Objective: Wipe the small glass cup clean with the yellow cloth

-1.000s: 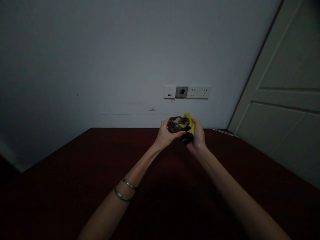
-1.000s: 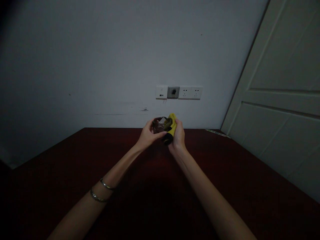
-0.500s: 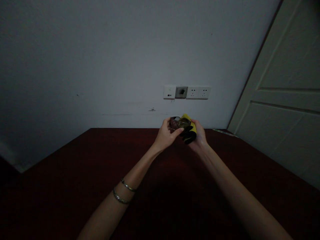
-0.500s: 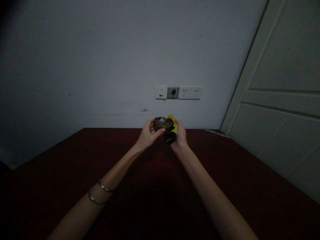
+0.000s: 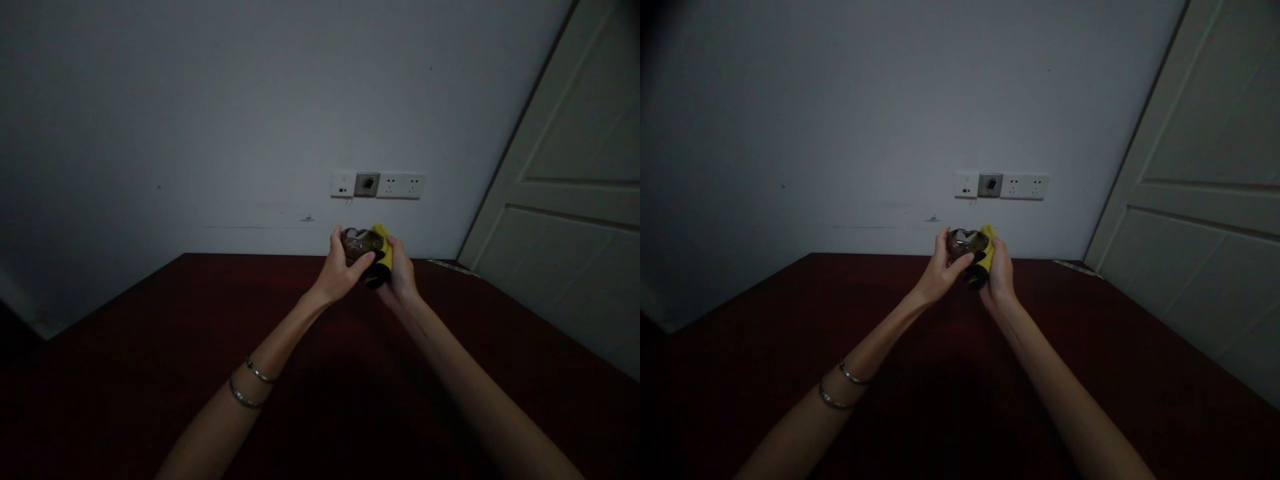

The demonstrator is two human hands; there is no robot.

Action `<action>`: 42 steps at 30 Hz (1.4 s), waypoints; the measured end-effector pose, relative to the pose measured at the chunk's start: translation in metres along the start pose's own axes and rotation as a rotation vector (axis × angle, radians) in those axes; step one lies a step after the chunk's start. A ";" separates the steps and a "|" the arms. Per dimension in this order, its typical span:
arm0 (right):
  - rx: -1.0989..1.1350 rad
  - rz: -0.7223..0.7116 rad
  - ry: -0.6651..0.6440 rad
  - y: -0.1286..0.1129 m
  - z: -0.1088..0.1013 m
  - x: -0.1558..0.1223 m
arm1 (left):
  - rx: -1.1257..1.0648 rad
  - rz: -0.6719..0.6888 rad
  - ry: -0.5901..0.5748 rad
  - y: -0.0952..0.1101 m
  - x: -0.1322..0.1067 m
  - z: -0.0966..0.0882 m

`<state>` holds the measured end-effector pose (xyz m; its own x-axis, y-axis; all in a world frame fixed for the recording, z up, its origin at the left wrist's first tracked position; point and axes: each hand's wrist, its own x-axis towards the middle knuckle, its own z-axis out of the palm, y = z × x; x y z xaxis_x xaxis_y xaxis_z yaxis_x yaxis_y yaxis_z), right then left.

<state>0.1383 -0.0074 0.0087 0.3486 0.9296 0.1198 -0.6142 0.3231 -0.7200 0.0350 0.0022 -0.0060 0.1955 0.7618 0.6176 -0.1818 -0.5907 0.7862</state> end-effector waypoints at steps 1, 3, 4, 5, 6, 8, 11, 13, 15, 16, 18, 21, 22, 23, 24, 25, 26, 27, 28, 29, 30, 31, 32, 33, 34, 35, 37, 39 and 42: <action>-0.005 0.013 0.006 -0.003 -0.003 0.003 | -0.030 -0.018 -0.027 0.001 0.000 0.001; -0.028 0.045 0.005 -0.008 -0.008 0.008 | -0.092 -0.051 -0.076 0.001 0.001 0.002; -0.047 0.062 -0.003 -0.011 -0.011 0.010 | -0.117 -0.066 -0.091 0.000 0.002 0.002; -0.066 0.076 -0.014 -0.013 -0.013 0.012 | -0.139 -0.080 -0.096 -0.002 0.003 0.002; -0.081 0.084 -0.023 -0.014 -0.015 0.012 | -0.158 -0.096 -0.091 -0.004 0.004 0.001; -0.102 0.092 -0.036 -0.016 -0.016 0.012 | -0.184 -0.130 -0.064 -0.007 0.005 -0.001; -0.122 0.100 -0.073 -0.017 -0.016 0.009 | -0.201 -0.186 -0.051 -0.010 0.007 -0.007; -0.136 0.104 -0.120 -0.018 -0.014 0.006 | -0.214 -0.202 -0.113 -0.009 0.008 -0.011; -0.144 0.112 -0.147 -0.019 -0.013 0.003 | -0.238 -0.198 -0.201 -0.007 0.009 -0.014; -0.148 0.121 -0.148 -0.019 -0.012 0.002 | -0.250 -0.194 -0.238 -0.005 0.009 -0.015; -0.145 0.131 -0.128 -0.020 -0.010 0.000 | -0.264 -0.193 -0.270 -0.002 0.008 -0.016; -0.134 0.094 -0.108 -0.020 -0.006 -0.003 | -0.246 -0.198 -0.245 0.000 0.007 -0.014; -0.134 0.073 -0.106 -0.018 -0.004 -0.004 | -0.226 -0.193 -0.223 -0.001 0.006 -0.013; -0.132 0.049 -0.102 -0.017 -0.003 -0.005 | -0.199 -0.183 -0.193 -0.002 0.006 -0.013; -0.128 0.021 -0.096 -0.014 -0.002 -0.005 | -0.164 -0.167 -0.155 -0.004 0.006 -0.012; -0.120 -0.009 -0.094 -0.011 0.000 -0.005 | -0.127 -0.146 -0.111 -0.007 0.006 -0.012; -0.108 -0.037 -0.099 -0.008 0.001 -0.005 | -0.093 -0.120 -0.069 -0.009 0.007 -0.011; -0.097 -0.061 -0.108 -0.004 0.001 -0.006 | -0.071 -0.090 -0.031 -0.012 0.007 -0.011; -0.087 -0.075 -0.119 0.000 0.002 -0.006 | -0.061 -0.060 -0.001 -0.014 0.007 -0.010; -0.081 -0.079 -0.127 0.003 0.003 -0.006 | -0.062 -0.033 0.018 -0.015 0.006 -0.009; -0.077 -0.072 -0.134 0.005 0.003 -0.006 | -0.071 -0.011 0.031 -0.015 0.006 -0.009; -0.074 -0.059 -0.135 0.006 0.003 -0.007 | -0.083 0.005 0.042 -0.015 0.005 -0.008; -0.069 -0.046 -0.128 0.006 0.003 -0.007 | -0.095 0.016 0.048 -0.014 0.004 -0.007; -0.063 -0.036 -0.118 0.005 0.002 -0.007 | -0.101 0.021 0.041 -0.012 0.003 -0.006; -0.056 -0.028 -0.108 0.003 0.002 -0.006 | -0.104 0.021 0.016 -0.010 0.001 -0.004; -0.046 -0.023 -0.093 0.000 0.001 -0.005 | -0.106 0.018 -0.023 -0.009 -0.001 -0.003; -0.024 -0.008 -0.073 -0.008 -0.001 -0.002 | -0.113 0.012 -0.128 -0.007 -0.004 0.000; -0.006 0.025 -0.072 -0.017 -0.003 0.001 | -0.133 0.023 -0.182 -0.008 -0.005 0.003; 0.004 0.080 -0.067 -0.023 -0.003 0.002 | -0.153 0.040 -0.105 -0.013 -0.004 0.006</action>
<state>0.1551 -0.0141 0.0241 0.2503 0.9622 0.1076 -0.6413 0.2480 -0.7261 0.0424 0.0055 -0.0184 0.2833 0.7015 0.6539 -0.3340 -0.5670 0.7530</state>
